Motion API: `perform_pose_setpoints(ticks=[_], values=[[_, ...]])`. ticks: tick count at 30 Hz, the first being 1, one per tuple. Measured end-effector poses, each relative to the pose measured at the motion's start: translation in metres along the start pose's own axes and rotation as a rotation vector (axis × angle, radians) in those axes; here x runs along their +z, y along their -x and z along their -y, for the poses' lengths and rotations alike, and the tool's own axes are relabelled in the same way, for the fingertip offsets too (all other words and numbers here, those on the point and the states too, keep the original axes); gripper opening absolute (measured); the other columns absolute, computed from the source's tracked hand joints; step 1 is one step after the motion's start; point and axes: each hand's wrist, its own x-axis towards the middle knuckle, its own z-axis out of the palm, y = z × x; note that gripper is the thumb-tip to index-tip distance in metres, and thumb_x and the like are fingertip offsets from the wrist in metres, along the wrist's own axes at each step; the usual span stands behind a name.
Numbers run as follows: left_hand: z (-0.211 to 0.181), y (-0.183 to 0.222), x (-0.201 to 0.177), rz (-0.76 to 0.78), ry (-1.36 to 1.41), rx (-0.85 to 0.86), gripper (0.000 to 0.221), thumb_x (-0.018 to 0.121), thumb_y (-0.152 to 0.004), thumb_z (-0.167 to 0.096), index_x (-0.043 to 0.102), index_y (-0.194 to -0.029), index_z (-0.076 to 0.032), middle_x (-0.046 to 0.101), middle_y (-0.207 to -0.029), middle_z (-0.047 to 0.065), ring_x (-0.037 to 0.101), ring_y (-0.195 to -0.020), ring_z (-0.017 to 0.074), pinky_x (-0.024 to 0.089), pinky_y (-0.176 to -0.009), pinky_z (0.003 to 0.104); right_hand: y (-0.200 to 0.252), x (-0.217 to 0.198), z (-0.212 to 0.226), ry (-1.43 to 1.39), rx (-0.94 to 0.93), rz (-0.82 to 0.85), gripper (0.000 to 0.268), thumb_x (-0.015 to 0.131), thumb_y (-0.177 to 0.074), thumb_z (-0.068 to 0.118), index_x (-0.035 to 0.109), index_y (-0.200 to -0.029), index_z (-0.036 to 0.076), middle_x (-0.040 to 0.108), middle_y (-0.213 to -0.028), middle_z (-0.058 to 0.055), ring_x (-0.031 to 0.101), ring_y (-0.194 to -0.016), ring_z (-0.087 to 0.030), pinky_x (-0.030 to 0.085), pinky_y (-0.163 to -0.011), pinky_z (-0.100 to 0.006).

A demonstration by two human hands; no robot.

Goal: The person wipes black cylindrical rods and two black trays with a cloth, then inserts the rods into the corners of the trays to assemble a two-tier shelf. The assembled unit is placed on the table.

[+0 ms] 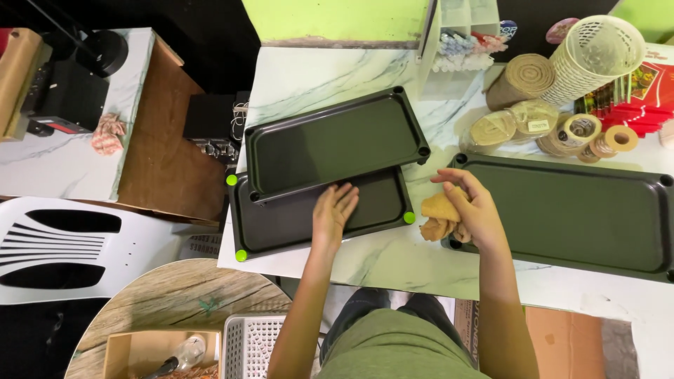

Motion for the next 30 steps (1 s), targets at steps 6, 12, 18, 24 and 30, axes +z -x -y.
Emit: perform_pose_setpoints(ticks=[6,12,18,24,30], values=[[0.048,0.049,0.052,0.232,-0.312,-0.118,0.037,0.047,-0.109,-0.025,0.052,-0.132,0.005,0.061,-0.131,0.022,0.064,-0.121,0.0317,0.053,-0.105,0.044,0.012,-0.027,-0.002,0.075,-0.117,-0.262,0.021,0.055,-0.111,0.016,0.064,-0.125,0.002,0.069,-0.121,-0.007,0.061,-0.100,-0.010,0.052,-0.088,-0.026],[0.133,0.046,0.098,0.432,-0.545,-0.105,0.039,0.047,-0.110,-0.027,0.049,-0.142,-0.004,0.056,-0.143,0.011,0.054,-0.132,0.0215,0.044,-0.111,0.038,0.044,-0.043,-0.010,0.982,-0.243,-0.002,0.028,0.073,-0.093,0.016,0.067,-0.118,0.006,0.069,-0.116,-0.015,0.066,-0.108,-0.037,0.053,-0.094,-0.044],[0.184,0.036,0.128,0.295,-0.669,0.010,0.053,0.034,-0.113,-0.040,0.041,-0.154,-0.007,0.047,-0.154,0.011,0.044,-0.142,0.0220,0.034,-0.117,0.034,0.080,-0.052,0.004,0.948,-0.387,0.279,0.052,0.072,-0.074,0.004,0.065,-0.125,0.007,0.061,-0.140,-0.013,0.058,-0.125,-0.034,0.044,-0.108,-0.045],[0.179,0.064,0.145,0.167,-0.423,-0.077,0.066,0.023,-0.109,-0.050,0.041,-0.154,-0.005,0.053,-0.148,0.015,0.052,-0.135,0.0262,0.039,-0.115,0.036,0.046,-0.078,-0.029,0.799,-0.476,0.306,0.039,0.070,-0.087,0.009,0.069,-0.125,0.015,0.062,-0.144,-0.004,0.058,-0.123,-0.033,0.046,-0.106,-0.044],[0.201,0.066,0.119,0.111,-0.795,0.166,0.064,0.025,-0.113,-0.049,0.048,-0.148,0.000,0.057,-0.147,0.022,0.053,-0.137,0.0280,0.039,-0.113,0.035,-0.002,-0.087,-0.058,0.972,-0.757,0.143,0.038,0.071,-0.088,0.016,0.069,-0.126,0.019,0.062,-0.141,0.000,0.058,-0.122,-0.033,0.045,-0.105,-0.047]])
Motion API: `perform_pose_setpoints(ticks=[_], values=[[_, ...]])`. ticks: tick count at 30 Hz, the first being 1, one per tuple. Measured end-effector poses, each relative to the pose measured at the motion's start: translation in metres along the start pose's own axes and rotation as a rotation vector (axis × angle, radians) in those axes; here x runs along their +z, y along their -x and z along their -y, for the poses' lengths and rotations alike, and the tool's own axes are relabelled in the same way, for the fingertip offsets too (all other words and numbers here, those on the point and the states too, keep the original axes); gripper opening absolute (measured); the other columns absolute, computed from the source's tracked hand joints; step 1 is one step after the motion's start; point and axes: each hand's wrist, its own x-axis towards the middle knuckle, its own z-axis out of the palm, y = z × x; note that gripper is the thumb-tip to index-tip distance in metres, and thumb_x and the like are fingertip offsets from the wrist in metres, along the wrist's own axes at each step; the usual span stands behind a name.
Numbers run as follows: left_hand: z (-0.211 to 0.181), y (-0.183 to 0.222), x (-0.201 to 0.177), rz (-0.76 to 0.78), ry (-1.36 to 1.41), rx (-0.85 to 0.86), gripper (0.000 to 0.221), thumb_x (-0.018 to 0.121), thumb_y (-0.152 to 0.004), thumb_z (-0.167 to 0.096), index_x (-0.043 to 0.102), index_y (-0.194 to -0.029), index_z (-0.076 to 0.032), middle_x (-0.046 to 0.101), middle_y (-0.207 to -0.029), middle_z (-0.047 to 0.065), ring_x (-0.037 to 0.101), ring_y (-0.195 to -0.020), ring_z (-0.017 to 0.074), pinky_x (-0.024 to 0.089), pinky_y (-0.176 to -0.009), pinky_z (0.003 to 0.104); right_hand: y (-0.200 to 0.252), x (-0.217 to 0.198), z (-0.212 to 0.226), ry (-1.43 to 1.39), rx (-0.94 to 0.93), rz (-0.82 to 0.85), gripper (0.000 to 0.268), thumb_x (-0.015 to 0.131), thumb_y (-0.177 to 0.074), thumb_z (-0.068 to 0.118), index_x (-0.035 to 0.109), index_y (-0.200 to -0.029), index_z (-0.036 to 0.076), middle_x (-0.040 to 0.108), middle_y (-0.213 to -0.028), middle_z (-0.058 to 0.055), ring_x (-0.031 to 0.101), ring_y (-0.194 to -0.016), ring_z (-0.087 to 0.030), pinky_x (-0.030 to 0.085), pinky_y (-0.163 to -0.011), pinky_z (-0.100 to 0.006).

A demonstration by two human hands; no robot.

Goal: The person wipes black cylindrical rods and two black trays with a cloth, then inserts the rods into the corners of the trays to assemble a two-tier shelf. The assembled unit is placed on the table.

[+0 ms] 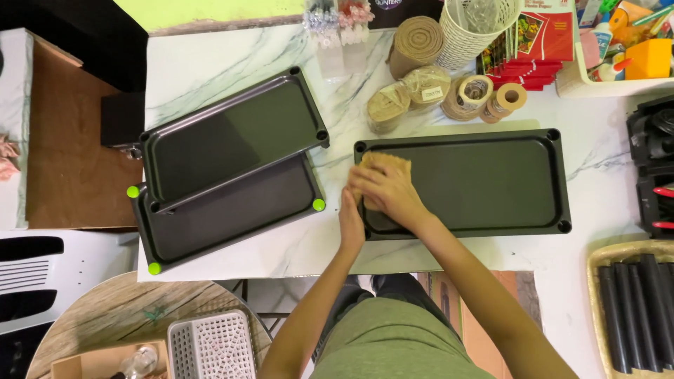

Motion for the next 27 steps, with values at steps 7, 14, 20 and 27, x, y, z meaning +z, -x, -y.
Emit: perform_pose_setpoints(ticks=[7,14,20,27], values=[[-0.033,0.000,0.006,-0.003,-0.337,-0.013,0.054,0.048,-0.107,-0.031,0.036,-0.153,-0.007,0.071,-0.114,0.025,0.070,-0.105,0.0331,0.052,-0.090,0.039,-0.029,-0.003,-0.021,0.145,0.027,-0.156,0.046,0.073,-0.081,0.015,0.069,-0.127,0.015,0.064,-0.137,-0.003,0.060,-0.112,-0.029,0.050,-0.093,-0.043],[-0.047,0.006,0.004,-0.024,-0.328,-0.014,0.056,0.053,-0.106,-0.025,0.035,-0.158,-0.018,0.071,-0.096,0.018,0.067,-0.082,0.0254,0.053,-0.081,0.037,0.026,-0.044,-0.066,0.273,0.257,-0.188,0.038,0.075,-0.079,0.011,0.071,-0.117,0.016,0.063,-0.135,-0.008,0.059,-0.111,-0.032,0.049,-0.095,-0.045],[-0.068,0.010,0.009,-0.094,-0.366,0.056,0.058,0.061,-0.101,-0.017,0.041,-0.156,-0.017,0.069,-0.099,0.014,0.062,-0.075,0.0225,0.053,-0.073,0.034,0.106,-0.094,-0.134,0.538,0.526,-0.291,0.037,0.074,-0.091,0.013,0.067,-0.127,0.010,0.049,-0.152,-0.019,0.049,-0.135,-0.042,0.036,-0.112,-0.057],[-0.068,0.011,0.012,-0.131,-0.404,0.197,0.045,0.059,-0.104,-0.015,0.053,-0.147,-0.004,0.065,-0.139,0.019,0.066,-0.107,0.0272,0.051,-0.094,0.034,0.107,-0.042,-0.134,0.468,0.613,-0.327,0.056,0.064,-0.095,0.003,0.048,-0.147,-0.008,0.044,-0.153,-0.029,0.041,-0.141,-0.049,0.030,-0.118,-0.055]])
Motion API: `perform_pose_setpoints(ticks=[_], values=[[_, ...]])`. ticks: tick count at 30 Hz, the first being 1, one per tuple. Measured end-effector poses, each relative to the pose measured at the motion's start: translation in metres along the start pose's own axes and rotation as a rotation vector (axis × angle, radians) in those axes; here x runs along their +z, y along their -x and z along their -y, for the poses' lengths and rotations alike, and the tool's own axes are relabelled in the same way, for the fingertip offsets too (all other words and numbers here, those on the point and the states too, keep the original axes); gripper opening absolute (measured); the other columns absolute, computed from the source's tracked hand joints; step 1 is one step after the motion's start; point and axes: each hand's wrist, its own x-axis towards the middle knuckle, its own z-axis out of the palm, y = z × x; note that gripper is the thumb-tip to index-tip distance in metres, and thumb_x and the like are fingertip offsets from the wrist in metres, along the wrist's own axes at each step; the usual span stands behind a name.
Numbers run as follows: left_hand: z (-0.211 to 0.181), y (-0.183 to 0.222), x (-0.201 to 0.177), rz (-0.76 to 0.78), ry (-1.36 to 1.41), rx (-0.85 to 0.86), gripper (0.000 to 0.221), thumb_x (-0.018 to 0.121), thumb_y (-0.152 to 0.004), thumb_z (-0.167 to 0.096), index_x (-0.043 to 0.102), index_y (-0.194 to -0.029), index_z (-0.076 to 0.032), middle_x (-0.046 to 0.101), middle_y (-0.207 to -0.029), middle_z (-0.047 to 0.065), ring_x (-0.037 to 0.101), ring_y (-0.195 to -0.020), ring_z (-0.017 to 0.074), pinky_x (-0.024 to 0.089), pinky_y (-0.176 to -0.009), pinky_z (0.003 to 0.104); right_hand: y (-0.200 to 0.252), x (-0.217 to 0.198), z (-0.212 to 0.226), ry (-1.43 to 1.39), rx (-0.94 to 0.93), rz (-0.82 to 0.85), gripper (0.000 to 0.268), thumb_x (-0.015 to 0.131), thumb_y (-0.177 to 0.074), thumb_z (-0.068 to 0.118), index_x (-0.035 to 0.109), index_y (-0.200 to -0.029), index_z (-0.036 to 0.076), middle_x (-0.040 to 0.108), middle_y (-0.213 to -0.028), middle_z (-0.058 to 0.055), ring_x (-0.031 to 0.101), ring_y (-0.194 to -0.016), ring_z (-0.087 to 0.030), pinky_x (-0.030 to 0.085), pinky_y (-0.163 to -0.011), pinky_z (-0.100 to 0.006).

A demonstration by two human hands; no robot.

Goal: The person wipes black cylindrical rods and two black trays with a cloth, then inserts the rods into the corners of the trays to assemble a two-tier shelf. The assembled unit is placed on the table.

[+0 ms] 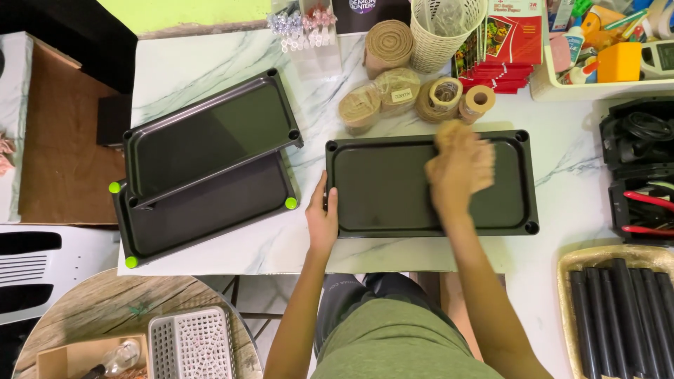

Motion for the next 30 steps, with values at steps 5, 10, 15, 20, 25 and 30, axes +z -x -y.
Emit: perform_pose_setpoints(ticks=[5,10,15,20,25,30], values=[[0.004,0.002,-0.003,0.027,0.012,0.081,0.045,0.047,-0.108,-0.017,0.050,-0.149,0.001,0.058,-0.149,0.022,0.057,-0.137,0.0332,0.041,-0.114,0.038,0.003,-0.007,0.133,-0.189,-0.100,0.328,0.067,0.065,-0.075,0.003,0.052,-0.140,-0.003,0.048,-0.147,-0.026,0.043,-0.139,-0.046,0.029,-0.117,-0.053],[-0.009,0.005,-0.009,0.041,-0.021,0.156,0.049,0.038,-0.109,-0.018,0.045,-0.152,0.002,0.051,-0.153,0.022,0.051,-0.141,0.0379,0.037,-0.118,0.041,0.053,0.000,0.174,-0.451,-0.363,0.336,0.064,0.063,-0.082,0.002,0.047,-0.143,-0.005,0.041,-0.154,-0.029,0.038,-0.146,-0.046,0.025,-0.121,-0.054],[-0.014,0.004,-0.011,0.034,-0.064,0.258,0.049,0.036,-0.109,-0.021,0.047,-0.152,-0.001,0.044,-0.157,0.019,0.047,-0.141,0.0383,0.035,-0.121,0.044,0.072,-0.034,0.153,-0.801,-0.297,0.606,0.052,0.060,-0.094,0.003,0.048,-0.144,-0.003,0.047,-0.152,-0.028,0.043,-0.145,-0.042,0.034,-0.121,-0.045],[-0.018,0.003,-0.012,0.073,-0.171,0.263,0.045,0.040,-0.108,-0.019,0.055,-0.147,-0.003,0.040,-0.161,0.018,0.042,-0.144,0.0376,0.033,-0.121,0.046,0.046,-0.089,0.117,-0.846,-0.330,0.804,0.046,0.066,-0.089,0.007,0.061,-0.135,0.004,0.058,-0.146,-0.018,0.053,-0.138,-0.033,0.040,-0.116,-0.040],[-0.022,0.004,-0.010,0.105,-0.243,0.183,0.041,0.045,-0.108,-0.019,0.058,-0.145,-0.006,0.042,-0.160,0.015,0.042,-0.141,0.0368,0.034,-0.118,0.045,0.033,-0.112,0.030,-0.707,-0.315,0.796,0.047,0.066,-0.084,0.001,0.067,-0.130,0.010,0.061,-0.146,-0.012,0.054,-0.139,-0.030,0.037,-0.119,-0.040],[-0.011,0.005,-0.008,0.099,-0.272,0.206,0.039,0.049,-0.108,-0.017,0.058,-0.144,-0.005,0.044,-0.160,0.013,0.044,-0.142,0.0360,0.037,-0.119,0.045,0.020,-0.130,-0.028,-0.481,-0.088,0.494,0.055,0.055,-0.088,-0.006,0.059,-0.141,0.007,0.051,-0.155,-0.018,0.046,-0.146,-0.035,0.036,-0.119,-0.044]])
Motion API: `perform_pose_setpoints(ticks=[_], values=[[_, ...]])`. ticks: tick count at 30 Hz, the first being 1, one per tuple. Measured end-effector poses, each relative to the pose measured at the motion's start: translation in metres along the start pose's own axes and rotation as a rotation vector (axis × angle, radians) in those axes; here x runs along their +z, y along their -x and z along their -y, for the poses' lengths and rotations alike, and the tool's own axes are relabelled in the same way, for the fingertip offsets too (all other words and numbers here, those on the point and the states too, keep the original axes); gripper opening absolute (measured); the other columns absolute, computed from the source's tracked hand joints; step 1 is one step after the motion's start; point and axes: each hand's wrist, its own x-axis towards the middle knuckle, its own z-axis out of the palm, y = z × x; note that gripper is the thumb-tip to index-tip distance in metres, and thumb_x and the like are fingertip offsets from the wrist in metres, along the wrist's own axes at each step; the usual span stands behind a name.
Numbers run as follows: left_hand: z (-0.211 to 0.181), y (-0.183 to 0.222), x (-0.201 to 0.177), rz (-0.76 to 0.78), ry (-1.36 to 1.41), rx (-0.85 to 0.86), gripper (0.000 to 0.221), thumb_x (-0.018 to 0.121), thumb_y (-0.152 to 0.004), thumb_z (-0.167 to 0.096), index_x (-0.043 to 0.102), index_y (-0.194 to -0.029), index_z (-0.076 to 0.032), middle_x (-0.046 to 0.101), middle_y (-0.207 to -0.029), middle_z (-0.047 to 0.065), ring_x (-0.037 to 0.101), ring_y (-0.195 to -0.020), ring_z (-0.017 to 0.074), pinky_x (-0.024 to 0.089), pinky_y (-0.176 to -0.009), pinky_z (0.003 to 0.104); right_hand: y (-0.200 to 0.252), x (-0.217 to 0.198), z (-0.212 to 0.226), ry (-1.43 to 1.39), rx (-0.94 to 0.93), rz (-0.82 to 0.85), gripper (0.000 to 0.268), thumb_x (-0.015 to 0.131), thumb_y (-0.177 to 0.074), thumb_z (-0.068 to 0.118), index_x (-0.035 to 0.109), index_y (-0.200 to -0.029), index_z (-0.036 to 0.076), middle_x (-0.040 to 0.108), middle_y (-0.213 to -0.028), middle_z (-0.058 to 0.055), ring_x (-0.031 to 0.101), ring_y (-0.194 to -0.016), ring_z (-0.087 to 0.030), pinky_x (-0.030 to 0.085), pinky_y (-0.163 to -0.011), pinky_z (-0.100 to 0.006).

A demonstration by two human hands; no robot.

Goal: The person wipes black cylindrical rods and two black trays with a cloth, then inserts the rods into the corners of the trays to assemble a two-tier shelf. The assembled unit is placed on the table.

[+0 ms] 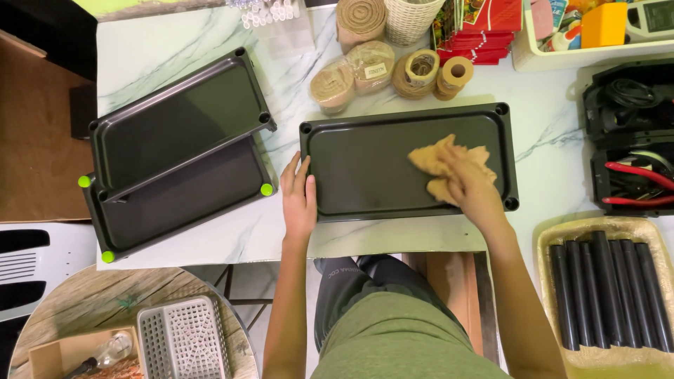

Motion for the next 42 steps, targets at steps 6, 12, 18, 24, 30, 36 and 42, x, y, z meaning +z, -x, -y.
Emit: perform_pose_setpoints(ticks=[6,12,18,24,30,36,42], values=[[-0.012,-0.002,0.004,-0.013,-0.067,0.110,0.041,0.058,-0.103,-0.013,0.058,-0.141,-0.001,0.041,-0.160,0.019,0.041,-0.144,0.0396,0.036,-0.118,0.047,-0.019,0.076,-0.028,0.204,-0.063,-0.293,0.056,0.060,-0.092,-0.003,0.051,-0.147,-0.004,0.050,-0.152,-0.027,0.044,-0.147,-0.045,0.031,-0.126,-0.050],[-0.019,-0.009,0.002,0.012,-0.167,0.244,0.036,0.062,-0.099,-0.011,0.063,-0.134,-0.001,0.051,-0.153,0.018,0.043,-0.146,0.0390,0.036,-0.119,0.047,-0.037,0.137,0.062,-0.095,-0.232,0.008,0.054,0.074,-0.079,0.004,0.059,-0.131,-0.001,0.054,-0.145,-0.023,0.046,-0.140,-0.040,0.035,-0.116,-0.047],[-0.021,-0.012,0.000,0.041,-0.172,0.227,0.032,0.061,-0.099,-0.008,0.066,-0.130,0.000,0.056,-0.148,0.016,0.046,-0.144,0.0364,0.038,-0.118,0.046,-0.032,0.083,0.059,-0.368,-0.298,0.329,0.044,0.070,-0.087,0.000,0.066,-0.131,0.004,0.061,-0.146,-0.015,0.054,-0.141,-0.030,0.041,-0.116,-0.039],[-0.031,-0.014,0.001,0.068,-0.288,0.216,0.030,0.063,-0.096,-0.009,0.069,-0.124,-0.001,0.058,-0.144,0.015,0.046,-0.141,0.0345,0.036,-0.117,0.046,0.016,-0.006,-0.019,-0.124,-0.043,0.218,0.054,0.068,-0.081,0.002,0.067,-0.133,0.013,0.063,-0.142,-0.010,0.056,-0.136,-0.030,0.043,-0.113,-0.039],[-0.057,-0.014,0.045,0.055,-0.365,0.272,0.031,0.067,-0.095,-0.011,0.067,-0.124,-0.002,0.055,-0.144,0.016,0.043,-0.143,0.0362,0.029,-0.121,0.058,0.032,-0.030,-0.022,0.208,0.165,-0.167,0.044,0.066,-0.088,0.003,0.067,-0.130,0.013,0.059,-0.145,-0.008,0.053,-0.138,-0.032,0.038,-0.116,-0.046],[-0.136,0.008,0.131,0.324,-0.160,0.457,0.051,0.068,-0.092,-0.019,0.055,-0.139,-0.005,0.040,-0.158,0.019,0.030,-0.152,0.0390,0.022,-0.122,0.064,0.030,-0.021,-0.010,0.233,0.153,-0.301,0.043,0.061,-0.089,0.000,0.065,-0.130,0.013,0.060,-0.146,-0.007,0.050,-0.141,-0.032,0.034,-0.121,-0.050],[-0.134,0.018,0.149,0.399,-0.212,0.546,0.066,0.066,-0.093,-0.027,0.047,-0.150,0.000,0.033,-0.160,0.026,0.023,-0.151,0.0465,0.021,-0.119,0.066,0.022,-0.034,-0.013,0.378,0.243,-0.315,0.043,0.063,-0.087,0.002,0.066,-0.129,0.013,0.059,-0.145,-0.007,0.049,-0.141,-0.030,0.022,-0.114,-0.067]])
